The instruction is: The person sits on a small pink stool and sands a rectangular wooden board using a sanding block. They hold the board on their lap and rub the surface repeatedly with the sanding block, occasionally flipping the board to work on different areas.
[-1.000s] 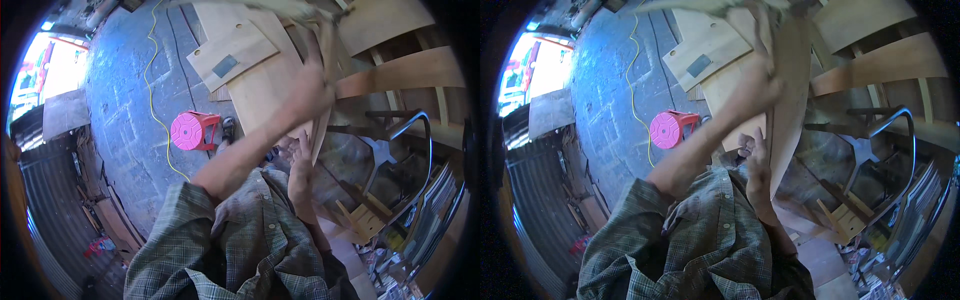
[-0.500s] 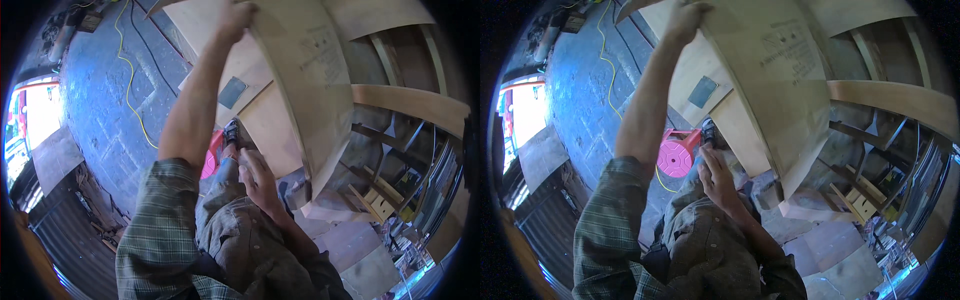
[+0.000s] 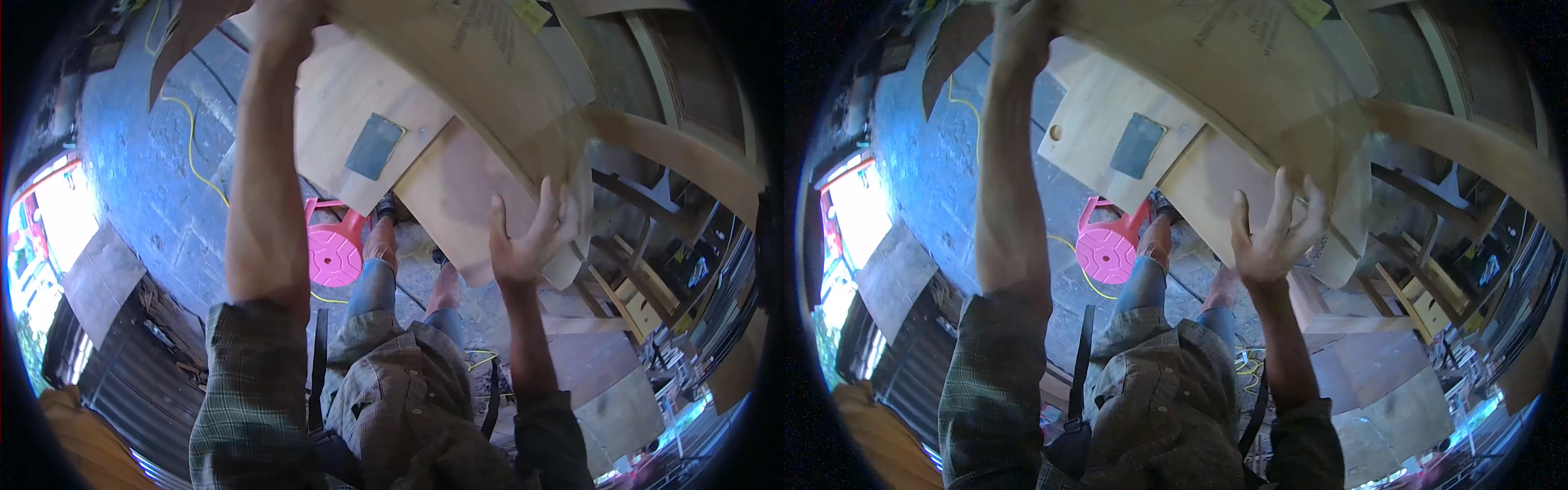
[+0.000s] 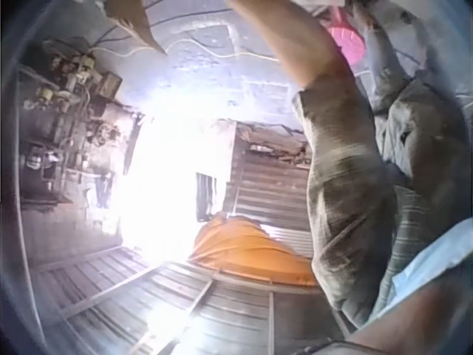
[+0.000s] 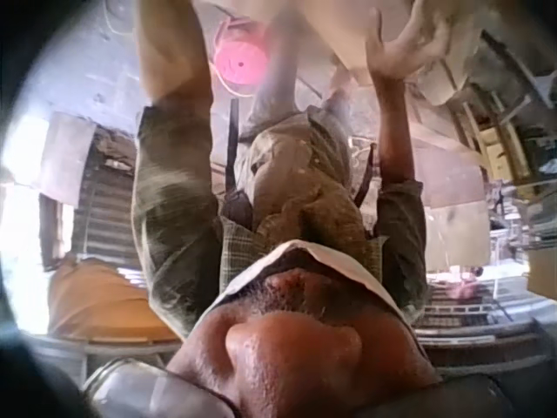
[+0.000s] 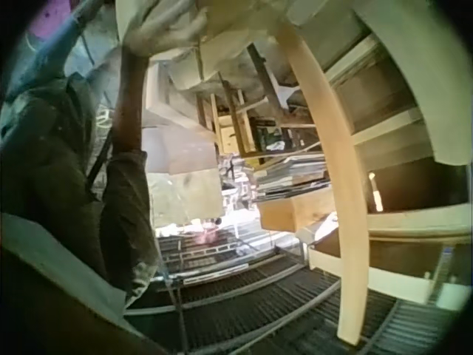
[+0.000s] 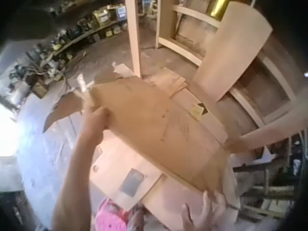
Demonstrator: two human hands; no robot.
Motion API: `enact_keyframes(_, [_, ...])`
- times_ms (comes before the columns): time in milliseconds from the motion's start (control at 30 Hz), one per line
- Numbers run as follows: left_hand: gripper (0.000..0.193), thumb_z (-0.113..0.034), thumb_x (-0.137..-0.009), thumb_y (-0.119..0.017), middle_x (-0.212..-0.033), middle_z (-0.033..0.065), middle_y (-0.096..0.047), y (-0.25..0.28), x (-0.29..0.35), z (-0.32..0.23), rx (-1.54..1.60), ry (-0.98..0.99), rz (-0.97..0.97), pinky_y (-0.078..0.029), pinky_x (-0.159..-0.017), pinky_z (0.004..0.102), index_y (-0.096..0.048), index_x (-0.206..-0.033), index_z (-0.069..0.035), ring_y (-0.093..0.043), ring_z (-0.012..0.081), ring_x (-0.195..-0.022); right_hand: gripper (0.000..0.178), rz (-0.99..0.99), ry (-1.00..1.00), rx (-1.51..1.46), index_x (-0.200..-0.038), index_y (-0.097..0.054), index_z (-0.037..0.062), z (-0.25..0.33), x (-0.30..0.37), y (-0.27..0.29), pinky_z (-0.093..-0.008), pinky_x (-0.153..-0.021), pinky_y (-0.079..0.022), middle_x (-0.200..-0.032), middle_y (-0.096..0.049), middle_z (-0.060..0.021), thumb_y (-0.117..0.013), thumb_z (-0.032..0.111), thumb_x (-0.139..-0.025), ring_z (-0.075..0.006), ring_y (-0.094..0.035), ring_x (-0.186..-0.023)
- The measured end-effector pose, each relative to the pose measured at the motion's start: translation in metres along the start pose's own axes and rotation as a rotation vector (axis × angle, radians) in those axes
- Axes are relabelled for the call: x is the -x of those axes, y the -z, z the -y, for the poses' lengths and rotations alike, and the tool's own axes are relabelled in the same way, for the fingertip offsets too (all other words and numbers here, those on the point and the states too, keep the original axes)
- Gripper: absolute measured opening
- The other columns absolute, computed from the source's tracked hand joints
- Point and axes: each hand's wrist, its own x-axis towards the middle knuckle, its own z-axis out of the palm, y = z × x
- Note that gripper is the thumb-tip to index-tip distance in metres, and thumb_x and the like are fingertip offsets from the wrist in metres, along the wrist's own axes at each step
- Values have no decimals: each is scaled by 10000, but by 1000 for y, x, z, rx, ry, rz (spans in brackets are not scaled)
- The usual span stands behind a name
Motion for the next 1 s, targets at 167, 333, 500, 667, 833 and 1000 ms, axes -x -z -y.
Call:
enact_keyframes(167, [257,30,-789,-601,-940,133,-634,35,-16,18,46,124,68,-540,-653,315,-556,-1034,94,-652,209,-771,735,334,143,233,-1368,-429,123,-38,-10,-28,-508,-987,-364,-1330,-423,-196,-741,224,-709,-389,-428,-1185])
enact_keyframes(333, [355,-165,-879,-520,-1033,170,-587,23,7,13,64,163,0,-519,-748,381,-515,-1184,18,-601,287,-892,636,360,136,319,-1340,-461,144,-69,-3,-42,-446,-900,-450,-1224,-525,-135,-671,136,-740,-326,-546,-1047])
enact_keyframes(500, [669,-323,-982,-444,-1369,267,-373,30,90,75,-32,184,67,-498,-886,446,-96,-1458,-7,-498,342,-1184,477,414,195,193,-1265,-513,57,-56,-39,2,-456,-830,-489,-1130,-586,-205,-607,68,-797,-378,-588,-979])
enact_keyframes(667, [1085,-464,-694,-765,-1419,371,-209,33,190,178,-1321,257,130,-277,-1083,462,-160,-1435,48,-228,484,-1339,396,332,211,139,-1202,-533,23,-28,-66,29,-449,-788,-505,-1033,-617,-197,-607,54,-814,-389,-607,-942])
enact_keyframes(833, [1199,-489,-611,-823,-1506,284,-50,51,184,168,-978,731,-503,-212,-1124,442,-134,-1457,11,-92,442,-1391,309,372,89,168,-1166,-550,-2,-32,-66,43,-456,-786,-503,-1057,-620,-224,-579,116,-882,-396,-614,-961])
enact_keyframes(1000, [1136,-339,-624,-865,-1387,290,-328,97,227,234,-175,709,-591,-344,-1032,481,-160,-1407,87,-418,398,-1221,298,418,67,196,-1166,-553,7,-32,-58,38,-453,-800,-499,-1076,-611,-227,-554,143,-901,-393,-609,-974])
